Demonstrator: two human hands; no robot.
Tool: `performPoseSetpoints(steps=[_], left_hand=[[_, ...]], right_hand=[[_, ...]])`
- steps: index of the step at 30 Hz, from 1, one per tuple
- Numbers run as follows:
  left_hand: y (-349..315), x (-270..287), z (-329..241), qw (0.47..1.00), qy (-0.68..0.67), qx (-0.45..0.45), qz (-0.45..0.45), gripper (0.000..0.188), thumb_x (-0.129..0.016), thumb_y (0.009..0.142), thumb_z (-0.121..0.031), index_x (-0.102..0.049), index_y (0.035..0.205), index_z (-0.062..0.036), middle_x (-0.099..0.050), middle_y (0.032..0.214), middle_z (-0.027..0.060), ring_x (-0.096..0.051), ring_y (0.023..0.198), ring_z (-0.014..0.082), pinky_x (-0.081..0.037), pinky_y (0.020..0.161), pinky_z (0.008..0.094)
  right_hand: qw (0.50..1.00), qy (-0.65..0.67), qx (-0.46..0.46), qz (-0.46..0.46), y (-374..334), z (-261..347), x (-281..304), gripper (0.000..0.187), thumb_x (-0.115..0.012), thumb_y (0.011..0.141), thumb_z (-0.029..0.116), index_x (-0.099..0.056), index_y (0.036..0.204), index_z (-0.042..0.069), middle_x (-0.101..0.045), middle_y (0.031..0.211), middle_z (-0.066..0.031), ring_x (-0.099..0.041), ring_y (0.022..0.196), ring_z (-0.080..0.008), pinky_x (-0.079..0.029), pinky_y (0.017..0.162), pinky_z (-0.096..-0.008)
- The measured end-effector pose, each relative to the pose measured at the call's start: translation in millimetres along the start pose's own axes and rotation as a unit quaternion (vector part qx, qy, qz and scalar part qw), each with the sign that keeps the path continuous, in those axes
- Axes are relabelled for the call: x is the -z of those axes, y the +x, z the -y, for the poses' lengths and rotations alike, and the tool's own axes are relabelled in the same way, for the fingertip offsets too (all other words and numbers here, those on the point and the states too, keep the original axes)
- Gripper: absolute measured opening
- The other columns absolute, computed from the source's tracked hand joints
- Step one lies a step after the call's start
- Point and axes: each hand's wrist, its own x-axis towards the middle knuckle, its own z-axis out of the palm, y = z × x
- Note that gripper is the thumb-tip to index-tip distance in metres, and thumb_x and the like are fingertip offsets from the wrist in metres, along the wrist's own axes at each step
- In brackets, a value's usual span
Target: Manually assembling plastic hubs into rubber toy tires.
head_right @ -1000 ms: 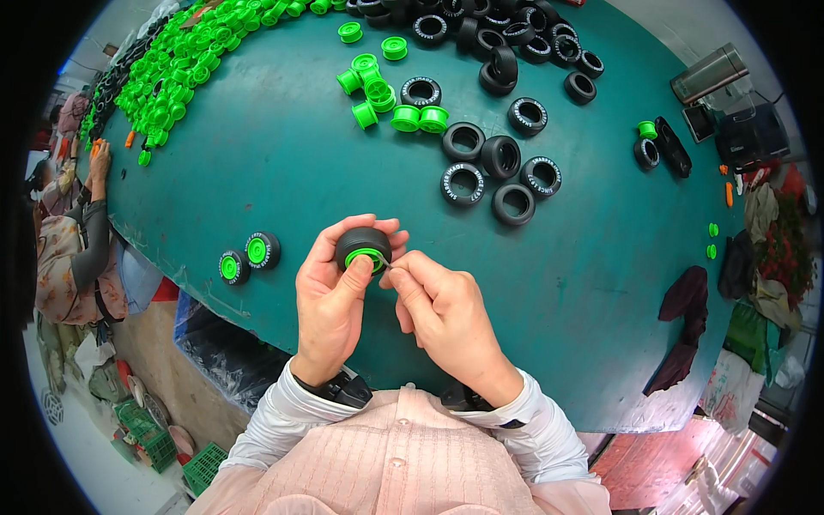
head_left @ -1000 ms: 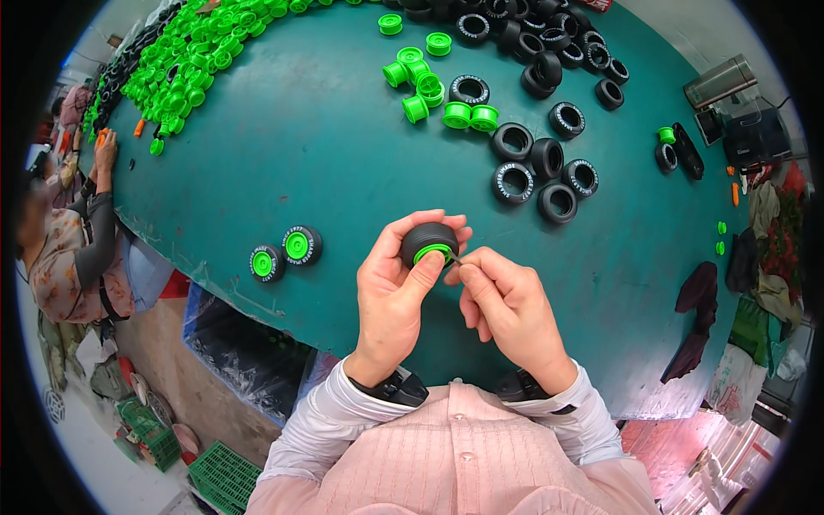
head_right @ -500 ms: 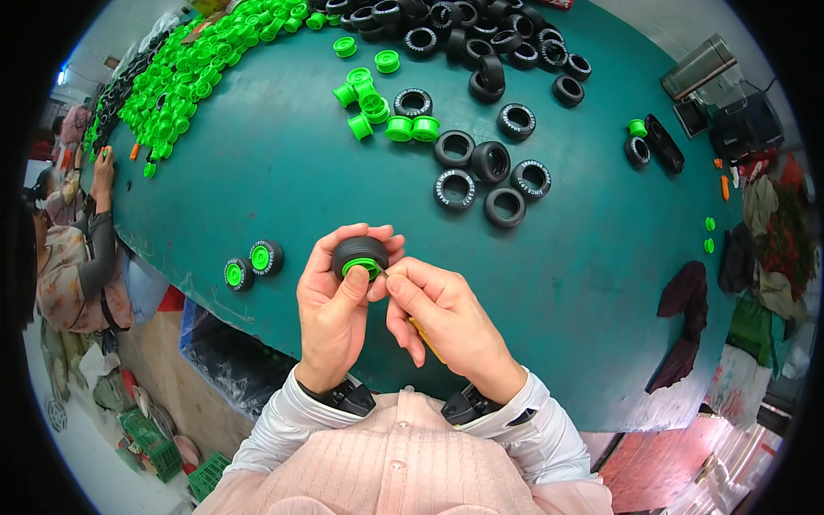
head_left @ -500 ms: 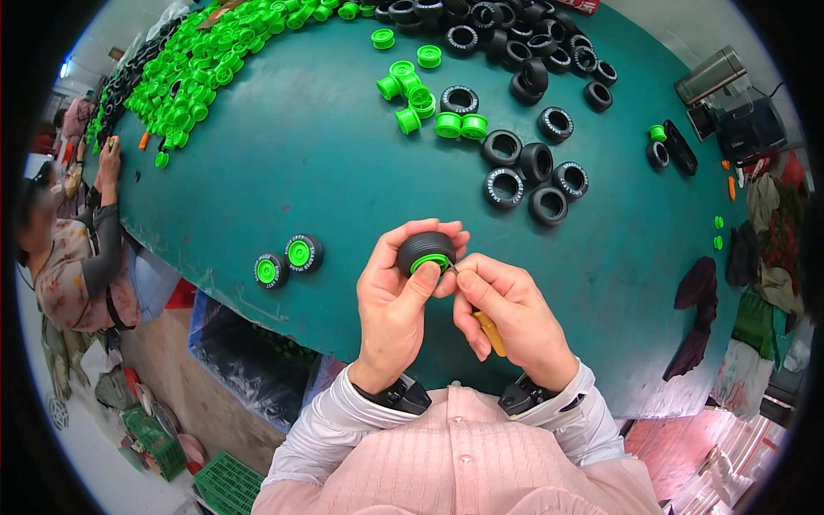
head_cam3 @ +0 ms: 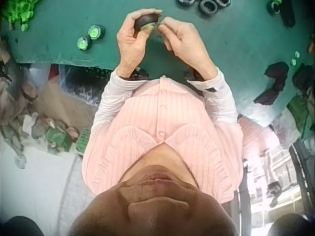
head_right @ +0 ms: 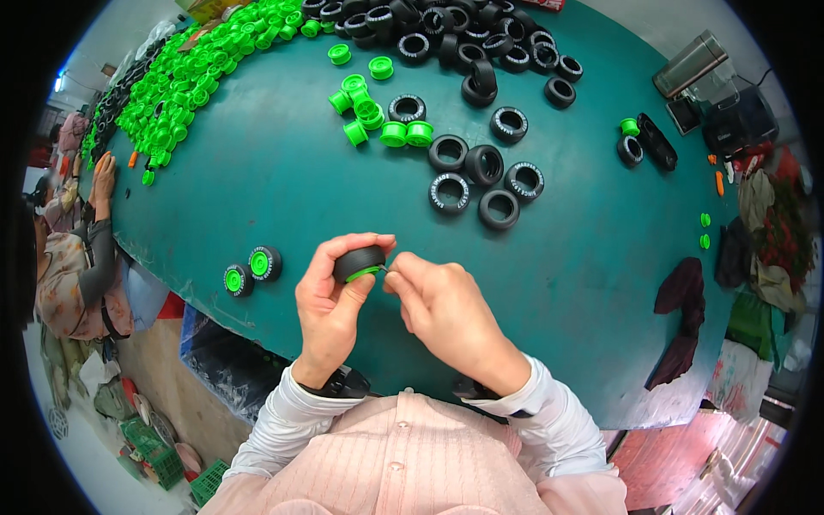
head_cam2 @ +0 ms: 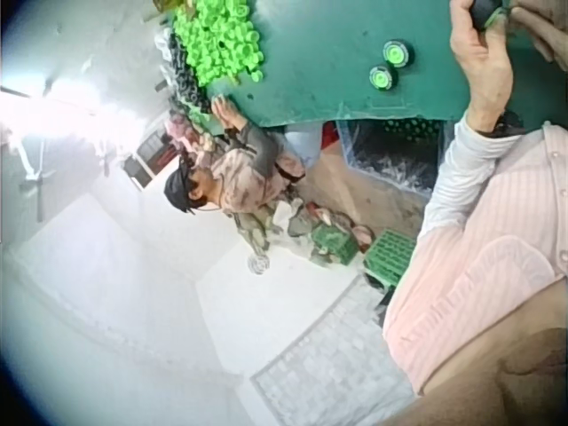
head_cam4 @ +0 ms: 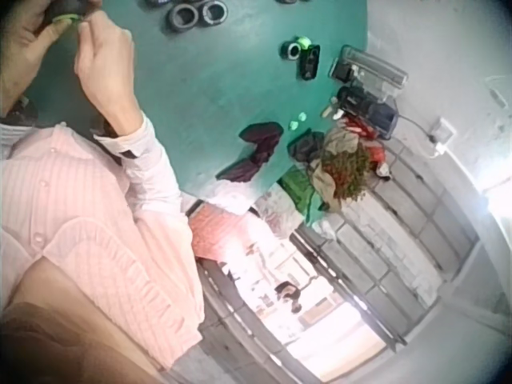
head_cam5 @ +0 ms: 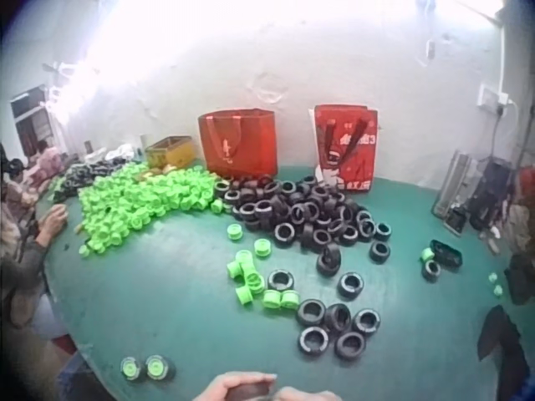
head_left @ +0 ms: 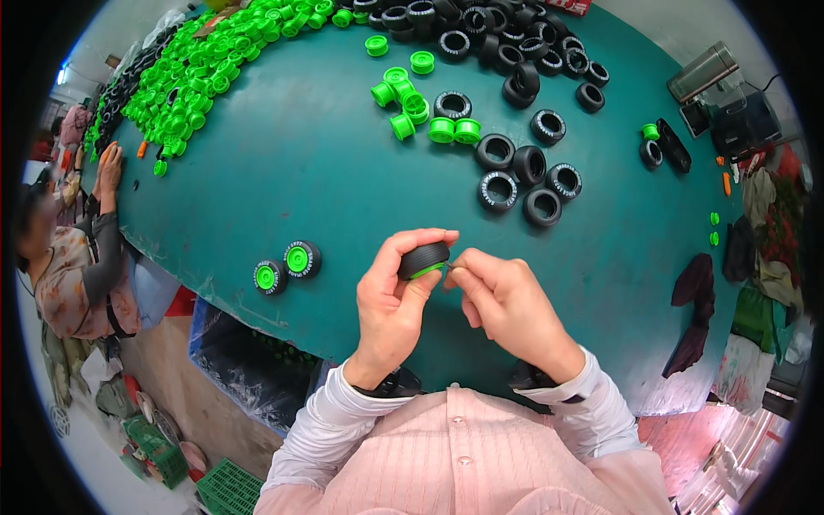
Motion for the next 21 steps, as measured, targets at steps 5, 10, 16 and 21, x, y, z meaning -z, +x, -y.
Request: performPoseSetpoints(steps=[5,10,16,21], left_hand=[[4,6,-5,0.998,0.025,-0.008,0.056,0.032,-0.055,0.099,0.007,-0.057,0.130,0.0010,-0.066,0.129,0.0131,-0.064,0.109,0.0157,-0.053,0.095,0.0277],[10,0,-12,1.000,0.005,0.007,-0.006,0.035,-0.055,0.100,0.005,-0.056,0.135,-0.0001,-0.067,0.123,0.0148,-0.065,0.106,0.0171,-0.053,0.095,0.0298],[6,-6,-4,0.996,0.081,-0.018,-0.029,0.038,-0.057,0.098,0.006,-0.059,0.135,-0.0025,-0.069,0.118,0.0128,-0.066,0.100,0.0161,-0.054,0.089,0.0296],[9,2,-5,0.991,0.135,0.018,0.014,0.039,-0.057,0.097,0.006,-0.059,0.135,-0.0016,-0.069,0.114,0.0114,-0.065,0.098,0.0140,-0.053,0.087,0.0279]], right_hand=[[0.950,0.272,-0.092,0.122,11,-8,17,0.024,-0.050,0.107,0.017,-0.064,0.094,0.003,-0.057,0.057,-0.0013,-0.049,0.041,-0.0079,-0.037,0.040,-0.0254],[0.975,0.209,-0.081,0.008,7,8,0,0.024,-0.050,0.107,0.017,-0.063,0.095,0.001,-0.057,0.058,-0.0014,-0.050,0.042,-0.0066,-0.037,0.040,-0.0256],[0.992,0.108,-0.023,-0.053,4,9,-9,0.017,-0.056,0.103,0.012,-0.061,0.095,-0.002,-0.058,0.059,-0.0072,-0.057,0.044,-0.0180,-0.040,0.042,-0.0342],[0.955,-0.212,0.147,-0.149,5,-4,-19,0.011,-0.061,0.099,0.010,-0.058,0.093,0.000,-0.061,0.063,-0.0170,-0.064,0.055,-0.0362,-0.046,0.048,-0.0449]])
